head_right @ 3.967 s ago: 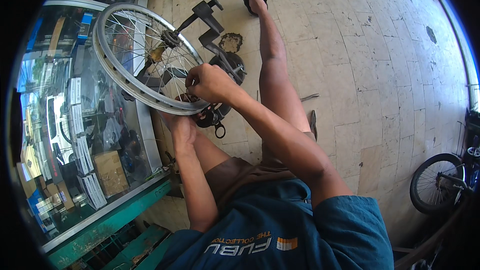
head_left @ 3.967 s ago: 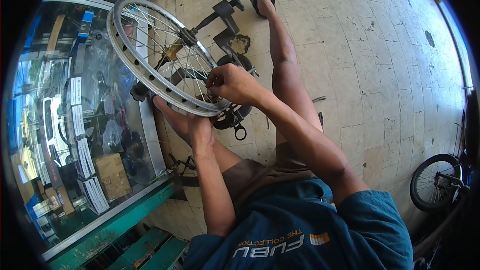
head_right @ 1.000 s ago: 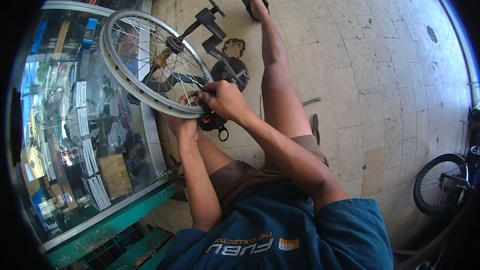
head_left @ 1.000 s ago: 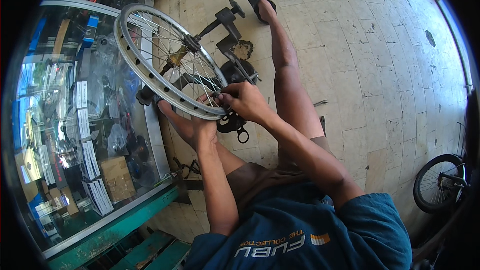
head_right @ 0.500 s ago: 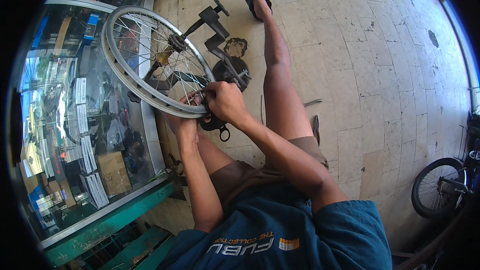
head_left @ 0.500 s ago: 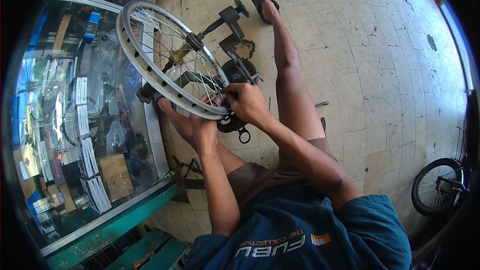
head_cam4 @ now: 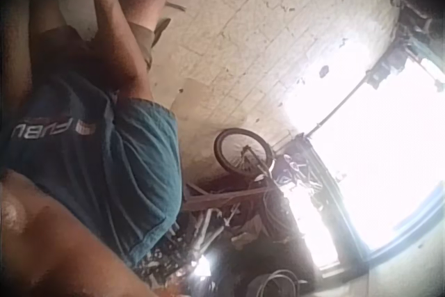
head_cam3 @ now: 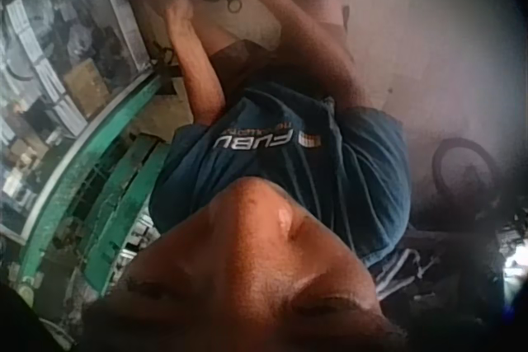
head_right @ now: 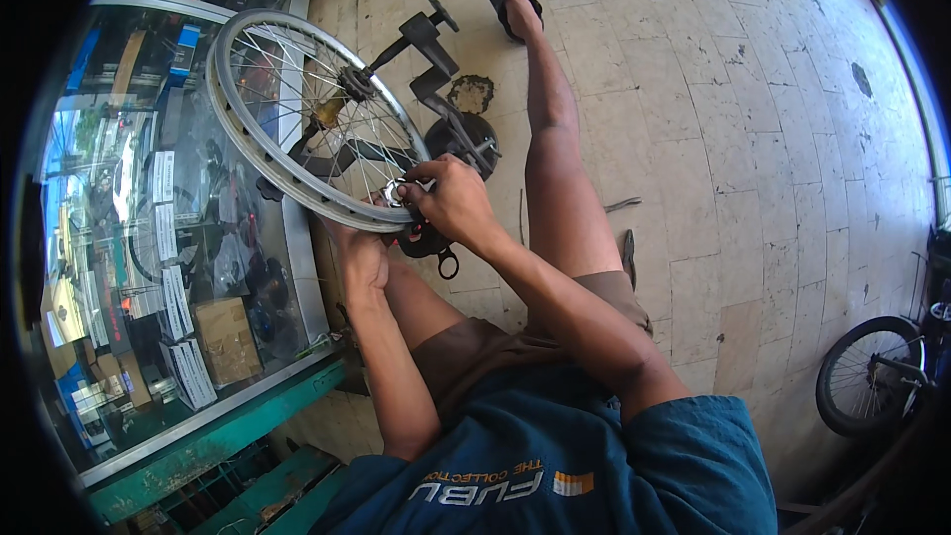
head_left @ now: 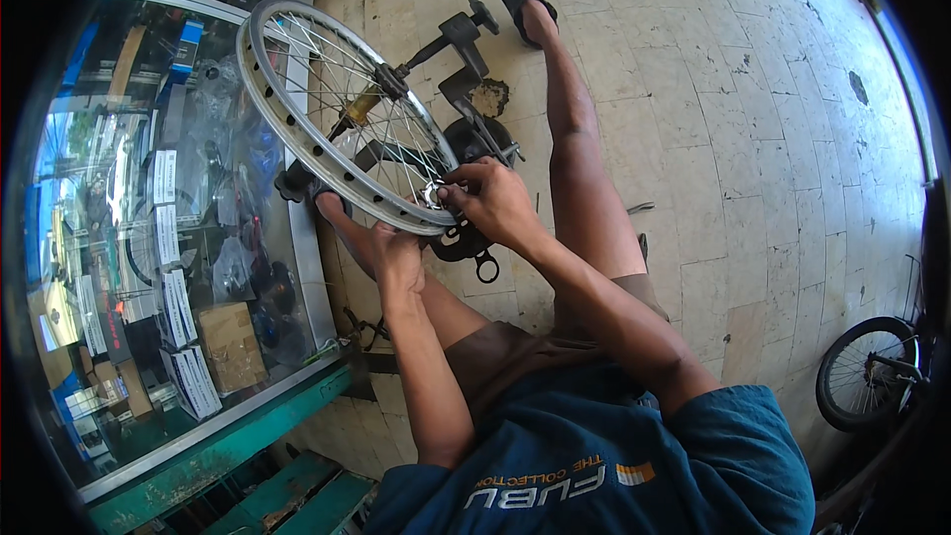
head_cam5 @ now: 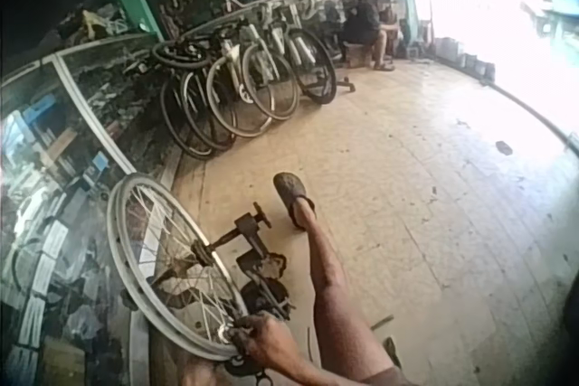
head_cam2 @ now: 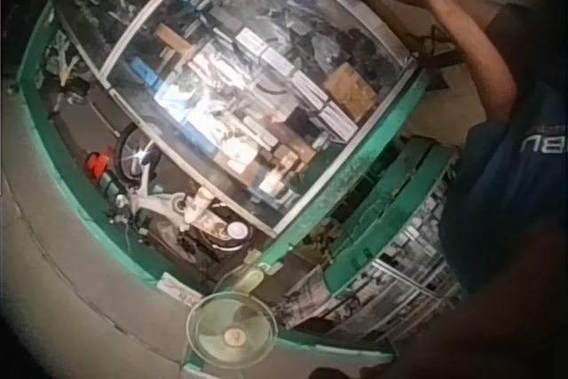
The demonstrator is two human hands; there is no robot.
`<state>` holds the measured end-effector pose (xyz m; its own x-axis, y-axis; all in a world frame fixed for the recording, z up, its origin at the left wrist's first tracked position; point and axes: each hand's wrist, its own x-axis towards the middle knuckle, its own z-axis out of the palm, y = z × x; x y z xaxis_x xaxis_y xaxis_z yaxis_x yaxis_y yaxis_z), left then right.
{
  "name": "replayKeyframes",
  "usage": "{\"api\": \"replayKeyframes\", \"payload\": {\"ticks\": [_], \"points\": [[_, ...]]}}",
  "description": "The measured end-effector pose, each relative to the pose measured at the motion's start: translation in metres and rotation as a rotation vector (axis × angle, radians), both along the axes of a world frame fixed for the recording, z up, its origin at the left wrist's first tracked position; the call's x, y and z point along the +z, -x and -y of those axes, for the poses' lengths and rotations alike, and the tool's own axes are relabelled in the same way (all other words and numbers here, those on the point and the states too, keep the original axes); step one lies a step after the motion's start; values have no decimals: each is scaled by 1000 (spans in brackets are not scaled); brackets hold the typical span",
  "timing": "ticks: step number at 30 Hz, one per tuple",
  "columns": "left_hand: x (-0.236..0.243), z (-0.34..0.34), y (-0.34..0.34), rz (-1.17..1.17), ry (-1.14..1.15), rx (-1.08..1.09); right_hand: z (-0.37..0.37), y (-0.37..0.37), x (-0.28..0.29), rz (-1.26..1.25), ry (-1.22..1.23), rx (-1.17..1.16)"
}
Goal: The recorder is truing a bicycle wheel by adjusting the spoke tension with a spoke wrench while the wheel is mounted on a truing stand.
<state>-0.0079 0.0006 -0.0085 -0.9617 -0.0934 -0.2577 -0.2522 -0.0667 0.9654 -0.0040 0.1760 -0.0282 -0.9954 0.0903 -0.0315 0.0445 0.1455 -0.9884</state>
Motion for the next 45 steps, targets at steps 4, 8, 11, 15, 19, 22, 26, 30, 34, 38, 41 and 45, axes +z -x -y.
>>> {"api": "replayKeyframes", "payload": {"ticks": [4, 8, 11, 15, 19, 22, 26, 30, 34, 38, 41, 45], "points": [[-16, 25, 7, 129, -277, -125, 3, 0, -1, -52, 9, -12], [-1, 10, 0, 125, -269, -158, -4, -2, 10, 119, 70, 52], [3, 9, -3, 117, -215, -130, -3, 5, 6, 116, 123, 63], [5, 7, -6, 103, -155, -93, -2, 9, 2, 130, 185, 63], [5, 6, -8, 81, -133, -66, -2, 9, 0, 180, 213, 27], [2, 16, -5, 101, -231, -93, -4, 8, 1, 146, 66, 88], [10, 6, -7, 81, -242, -99, -8, 7, 2, 106, -19, 91], [21, -1, -9, 48, -192, -92, -7, 7, 2, 74, -70, 85], [23, -2, -6, 41, -118, -101, -5, 7, 2, 73, -119, 88], [18, 4, -1, 118, -78, -95, -6, 6, 1, 65, -130, 98], [9, 3, 6, 162, -73, -139, -10, 5, 3, 78, -36, 118], [2, -1, 10, 193, -44, -167, -10, 4, 3, 54, 69, 78]]}}
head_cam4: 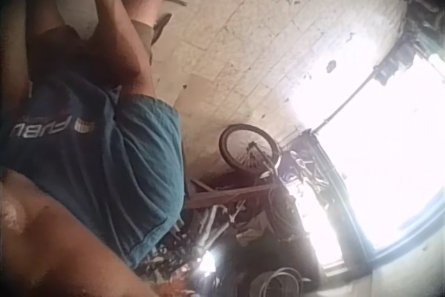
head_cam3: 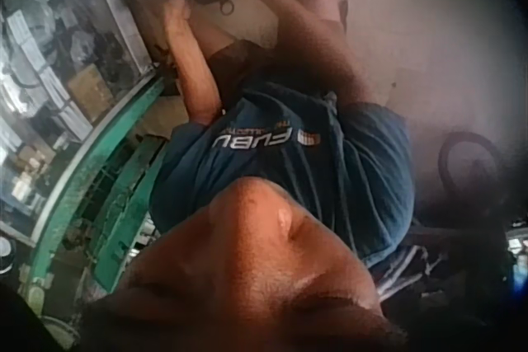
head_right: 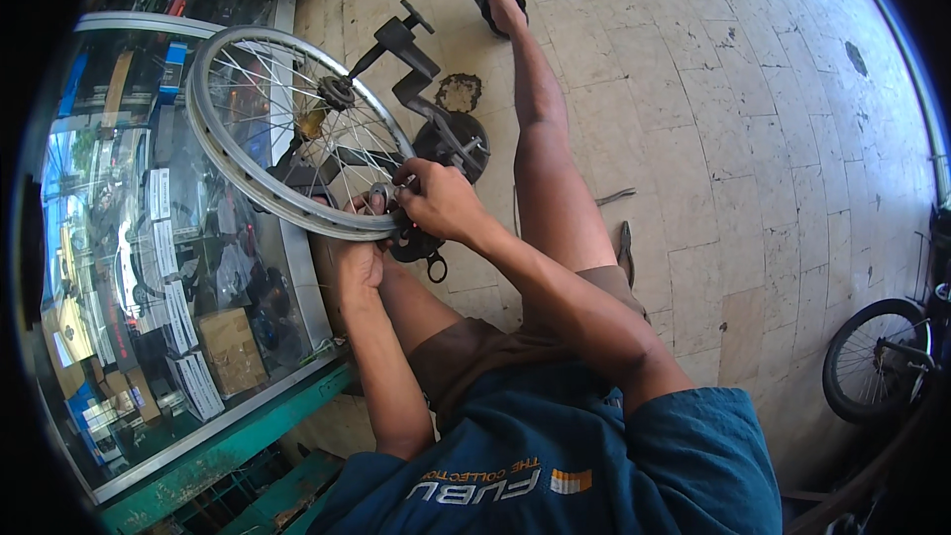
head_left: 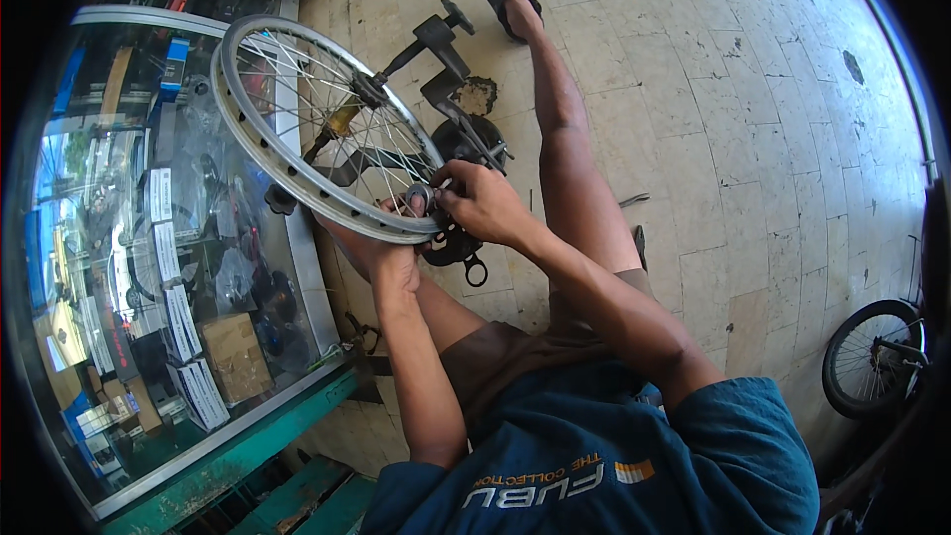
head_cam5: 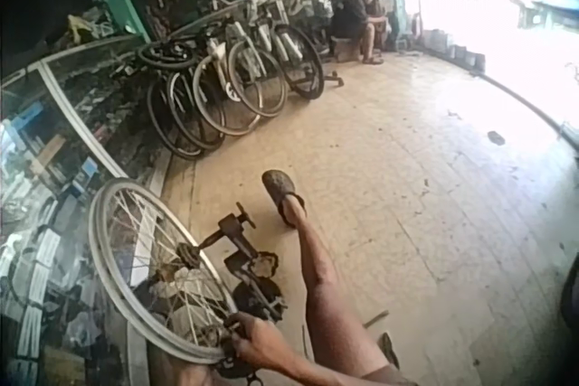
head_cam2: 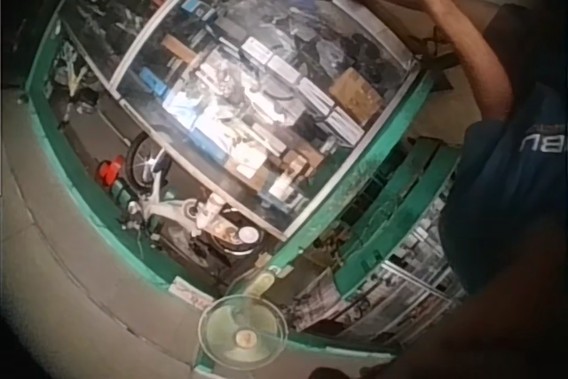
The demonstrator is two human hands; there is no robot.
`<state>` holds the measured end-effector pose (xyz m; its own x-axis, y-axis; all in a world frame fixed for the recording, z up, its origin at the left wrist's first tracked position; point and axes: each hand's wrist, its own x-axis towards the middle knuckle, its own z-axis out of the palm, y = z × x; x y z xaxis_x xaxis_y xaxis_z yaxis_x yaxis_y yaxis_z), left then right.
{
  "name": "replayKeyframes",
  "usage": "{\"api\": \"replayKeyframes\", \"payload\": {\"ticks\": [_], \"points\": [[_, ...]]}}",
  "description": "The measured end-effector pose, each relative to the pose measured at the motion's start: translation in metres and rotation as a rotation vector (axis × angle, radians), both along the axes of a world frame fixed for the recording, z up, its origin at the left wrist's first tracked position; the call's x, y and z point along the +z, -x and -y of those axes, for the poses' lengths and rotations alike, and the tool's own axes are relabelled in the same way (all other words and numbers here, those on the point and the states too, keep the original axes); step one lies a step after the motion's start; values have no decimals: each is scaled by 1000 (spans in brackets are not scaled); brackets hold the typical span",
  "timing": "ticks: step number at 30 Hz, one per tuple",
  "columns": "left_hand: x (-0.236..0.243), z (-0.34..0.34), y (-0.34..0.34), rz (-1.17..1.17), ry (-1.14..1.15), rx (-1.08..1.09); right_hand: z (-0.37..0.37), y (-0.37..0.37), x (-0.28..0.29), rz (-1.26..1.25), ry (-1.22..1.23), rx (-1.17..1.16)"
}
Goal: The recorder is truing a bicycle wheel by adjusting the spoke tension with a spoke wrench while the wheel is mounted on a truing stand.
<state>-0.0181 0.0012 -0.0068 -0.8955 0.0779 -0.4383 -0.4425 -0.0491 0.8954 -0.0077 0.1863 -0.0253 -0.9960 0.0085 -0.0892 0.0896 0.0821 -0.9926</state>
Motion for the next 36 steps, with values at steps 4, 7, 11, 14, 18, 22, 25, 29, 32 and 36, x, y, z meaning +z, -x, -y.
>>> {"api": "replayKeyframes", "payload": {"ticks": [4, 7, 11, 14, 18, 22, 25, 29, 32, 36], "points": [[-6, -6, -4, -68, 116, 91, 7, -1, -1, -110, 47, -153], [-10, -10, -11, -118, 207, 169, 6, 0, -2, -89, 25, -114], [1, -25, -18, -186, 257, 222, 5, 3, -6, -68, -13, -81], [8, -30, -20, -241, 278, 251, 6, 4, -7, -57, -41, -60], [6, -23, -14, -99, 307, 171, 5, 1, 0, -17, -142, -14], [-10, 3, -9, -14, 260, 119, 5, 0, 10, 44, -63, 50], [-9, -1, -11, -21, 239, 122, 4, 0, 9, 64, -20, 41], [5, -17, -18, -133, 230, 202, 2, 0, 5, 50, 39, -33], [-1, -12, -18, -244, 102, 221, 0, 0, 3, 32, 0, -20], [-9, -3, -15, -282, 2, 212, -1, 1, 4, 39, -29, 5]]}}
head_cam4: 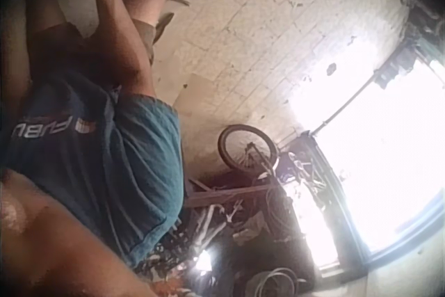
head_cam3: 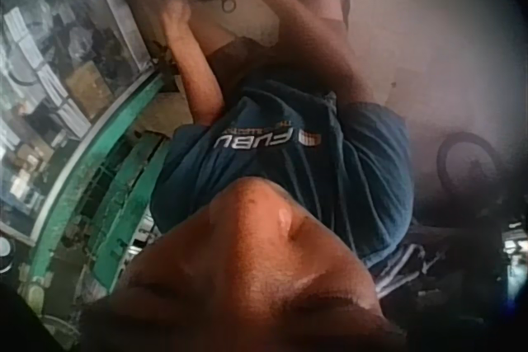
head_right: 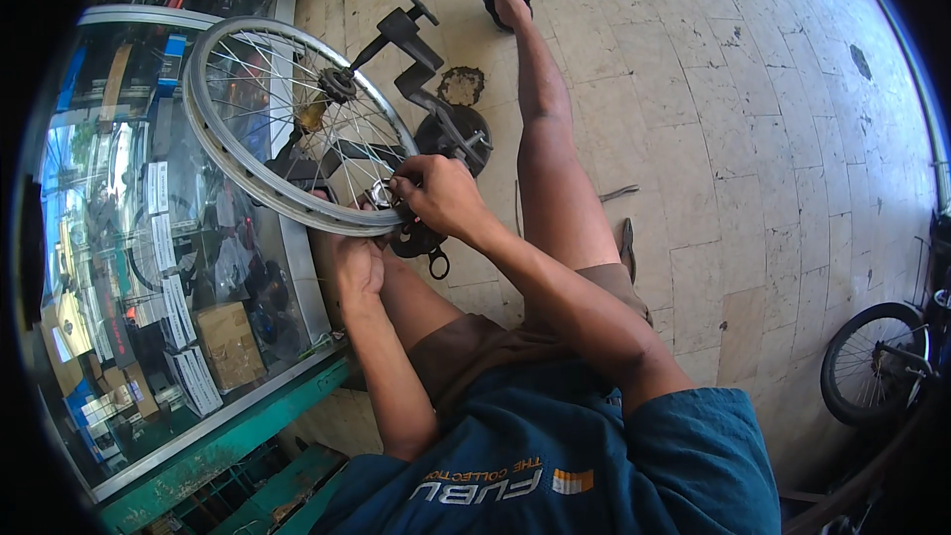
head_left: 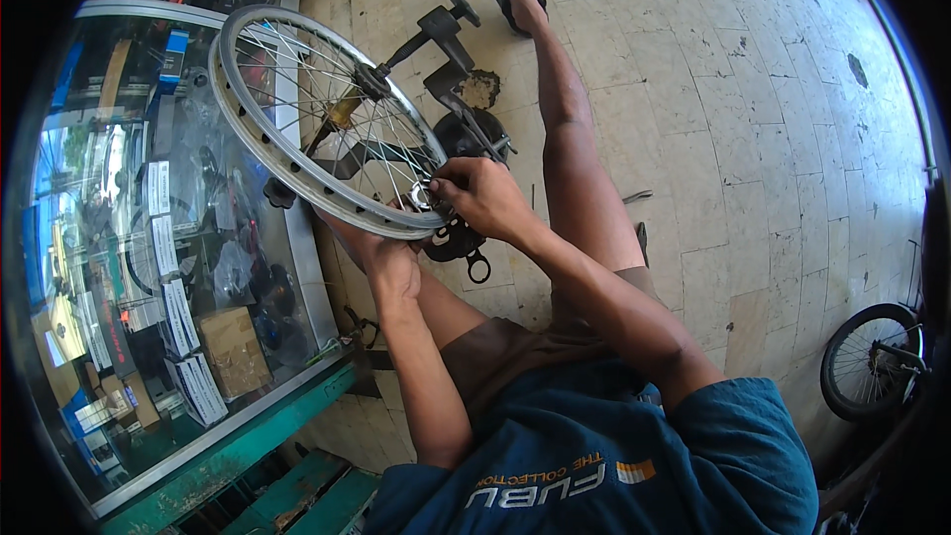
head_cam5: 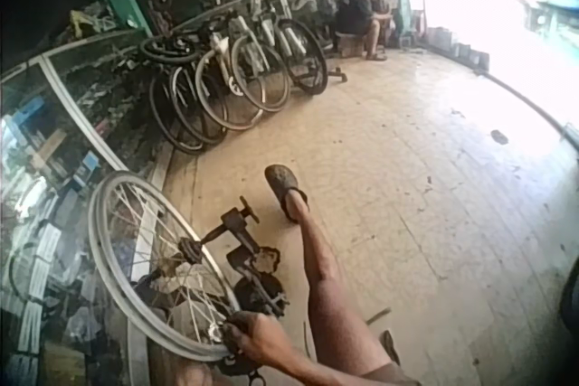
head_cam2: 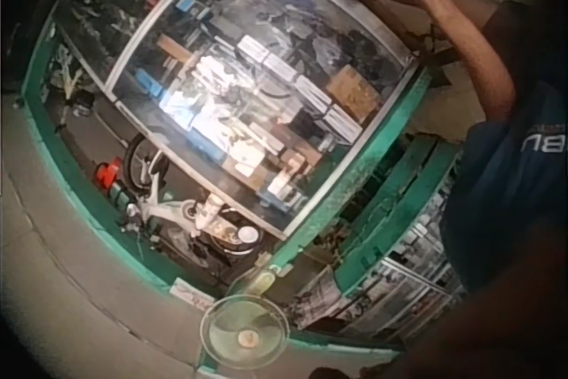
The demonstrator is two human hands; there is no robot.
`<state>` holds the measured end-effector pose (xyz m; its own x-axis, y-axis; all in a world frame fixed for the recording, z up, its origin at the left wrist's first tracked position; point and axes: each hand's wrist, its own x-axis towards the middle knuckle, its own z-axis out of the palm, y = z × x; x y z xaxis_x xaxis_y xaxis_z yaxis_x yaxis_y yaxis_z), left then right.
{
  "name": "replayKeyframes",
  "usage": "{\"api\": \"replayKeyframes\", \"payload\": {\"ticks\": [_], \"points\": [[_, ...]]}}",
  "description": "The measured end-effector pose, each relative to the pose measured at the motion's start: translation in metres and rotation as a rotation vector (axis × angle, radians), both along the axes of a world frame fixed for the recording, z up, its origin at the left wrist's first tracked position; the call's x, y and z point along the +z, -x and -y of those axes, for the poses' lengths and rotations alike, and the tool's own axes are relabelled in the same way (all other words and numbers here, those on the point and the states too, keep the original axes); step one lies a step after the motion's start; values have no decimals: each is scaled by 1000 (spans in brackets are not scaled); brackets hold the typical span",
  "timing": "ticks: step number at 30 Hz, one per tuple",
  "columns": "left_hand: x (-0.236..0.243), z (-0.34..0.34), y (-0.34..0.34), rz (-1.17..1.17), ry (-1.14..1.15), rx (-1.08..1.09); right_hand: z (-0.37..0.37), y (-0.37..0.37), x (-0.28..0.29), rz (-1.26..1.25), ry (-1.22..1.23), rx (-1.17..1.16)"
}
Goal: The recorder is truing a bicycle wheel by adjusting the spoke tension with a spoke wrench while the wheel is mounted on a truing stand.
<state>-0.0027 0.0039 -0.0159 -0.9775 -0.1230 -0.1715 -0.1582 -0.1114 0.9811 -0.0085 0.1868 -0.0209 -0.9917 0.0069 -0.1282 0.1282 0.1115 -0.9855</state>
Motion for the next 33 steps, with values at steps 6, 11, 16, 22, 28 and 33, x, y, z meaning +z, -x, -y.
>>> {"api": "replayKeyframes", "payload": {"ticks": [6, 11, 16, 22, 28, 33], "points": [[-2, 10, 5, 186, -111, -116, -1, 0, 8, 105, 44, 33], [-1, -2, 6, 256, -60, -88, 2, -1, 6, 41, 75, -13], [5, -17, 1, 202, 57, 38, 5, 2, -3, -15, 71, -78], [13, -32, -5, 66, 121, 107, 4, 4, -9, -32, 23, -43], [-3, -18, 0, 20, 61, 94, 3, 3, 7, 87, 46, -20], [-7, -14, 5, -19, 11, 79, 1, 9, 6, 52, 1, 33]]}}
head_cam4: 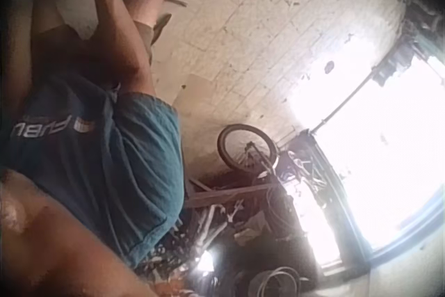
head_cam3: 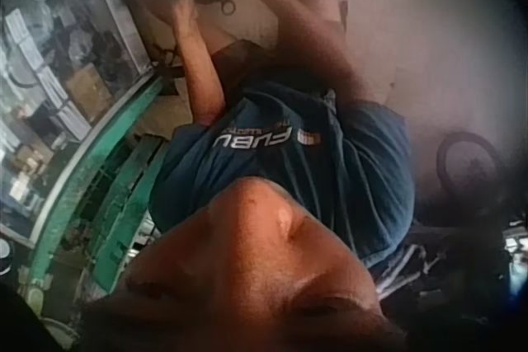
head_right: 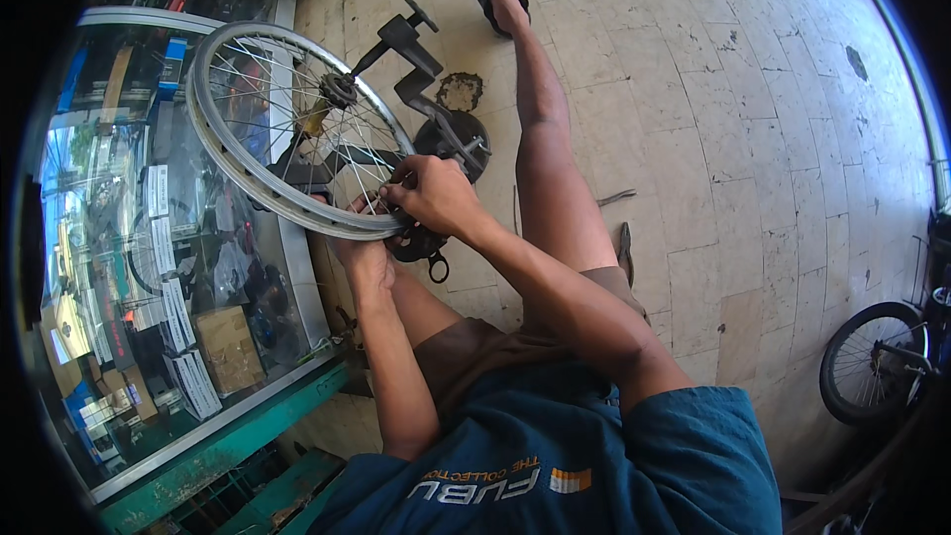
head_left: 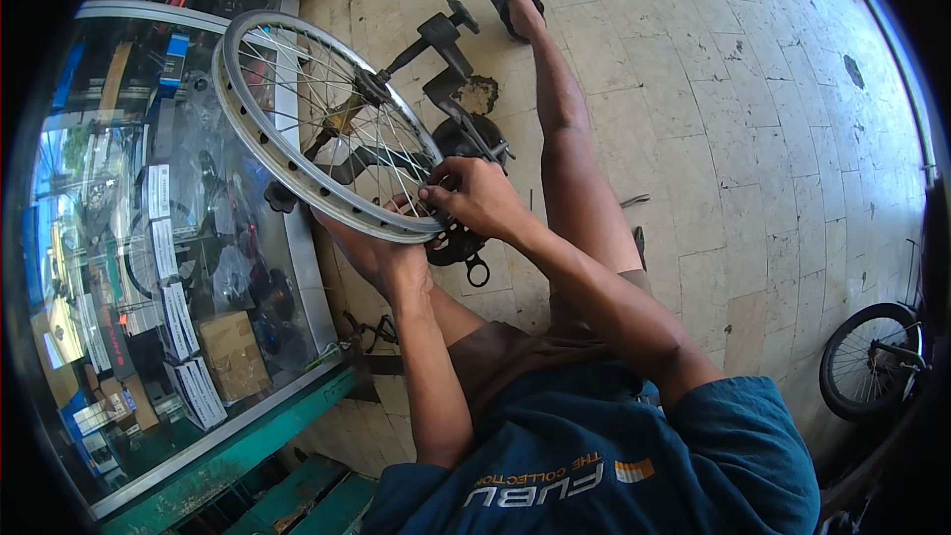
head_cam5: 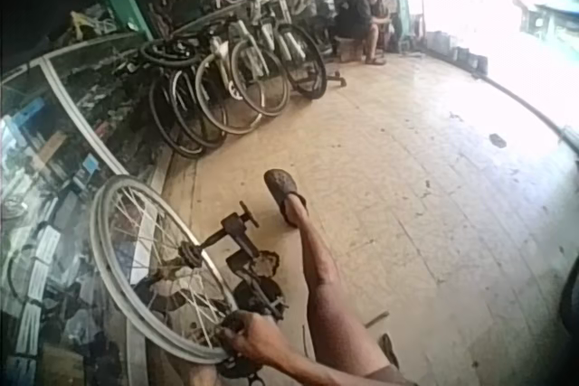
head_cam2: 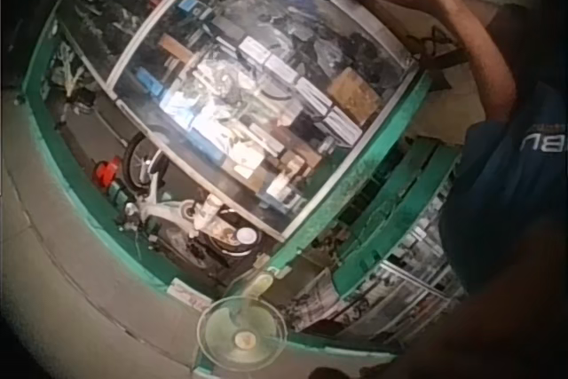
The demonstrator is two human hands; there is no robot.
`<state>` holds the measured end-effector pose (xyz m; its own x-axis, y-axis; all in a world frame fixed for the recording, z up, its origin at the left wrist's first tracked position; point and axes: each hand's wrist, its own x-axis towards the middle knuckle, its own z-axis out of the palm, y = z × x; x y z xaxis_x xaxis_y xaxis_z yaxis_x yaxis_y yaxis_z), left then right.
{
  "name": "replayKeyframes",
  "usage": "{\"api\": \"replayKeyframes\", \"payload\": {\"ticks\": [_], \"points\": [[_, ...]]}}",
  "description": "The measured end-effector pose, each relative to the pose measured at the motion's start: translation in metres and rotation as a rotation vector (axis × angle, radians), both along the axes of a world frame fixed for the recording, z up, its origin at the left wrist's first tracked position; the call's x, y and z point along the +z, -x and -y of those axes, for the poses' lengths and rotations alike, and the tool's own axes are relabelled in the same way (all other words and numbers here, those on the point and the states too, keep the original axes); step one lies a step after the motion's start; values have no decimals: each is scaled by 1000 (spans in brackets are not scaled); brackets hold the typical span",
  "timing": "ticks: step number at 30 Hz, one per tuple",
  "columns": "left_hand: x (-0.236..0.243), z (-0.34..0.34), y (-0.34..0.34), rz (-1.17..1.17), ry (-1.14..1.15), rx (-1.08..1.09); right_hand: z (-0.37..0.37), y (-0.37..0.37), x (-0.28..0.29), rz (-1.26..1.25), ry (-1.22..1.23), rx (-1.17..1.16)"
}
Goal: The recorder is truing a bicycle wheel by adjusting the spoke tension with a spoke wrench while the wheel is mounted on a truing stand.
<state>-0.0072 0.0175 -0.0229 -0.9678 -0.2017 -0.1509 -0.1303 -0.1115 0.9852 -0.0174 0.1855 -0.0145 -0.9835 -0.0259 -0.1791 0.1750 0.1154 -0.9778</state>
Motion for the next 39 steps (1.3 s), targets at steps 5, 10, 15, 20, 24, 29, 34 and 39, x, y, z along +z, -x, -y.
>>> {"api": "replayKeyframes", "payload": {"ticks": [5, 10, 15, 20, 24, 29, 34, 39], "points": [[26, -14, -3, 249, 136, -55, -6, 5, -6, 28, 27, 25], [1, 21, 9, 414, 92, -166, -7, 10, -10, -19, 58, 82], [-8, 25, 12, 361, 134, -192, -9, 13, -18, 23, 146, 106], [-12, 12, 5, 124, 321, -127, -13, 13, -23, 95, 114, 97], [-26, 31, 9, 148, 141, -153, -12, 12, -22, 27, 16, 100], [-37, 61, 10, 161, -80, -156, -5, 11, -12, 124, 112, 164], [10, 11, 9, 382, 72, -241, -20, 7, -13, 232, 177, 142], [-59, 61, 17, 30, 333, -37, 0, 4, -10, -20, 126, 21]]}}
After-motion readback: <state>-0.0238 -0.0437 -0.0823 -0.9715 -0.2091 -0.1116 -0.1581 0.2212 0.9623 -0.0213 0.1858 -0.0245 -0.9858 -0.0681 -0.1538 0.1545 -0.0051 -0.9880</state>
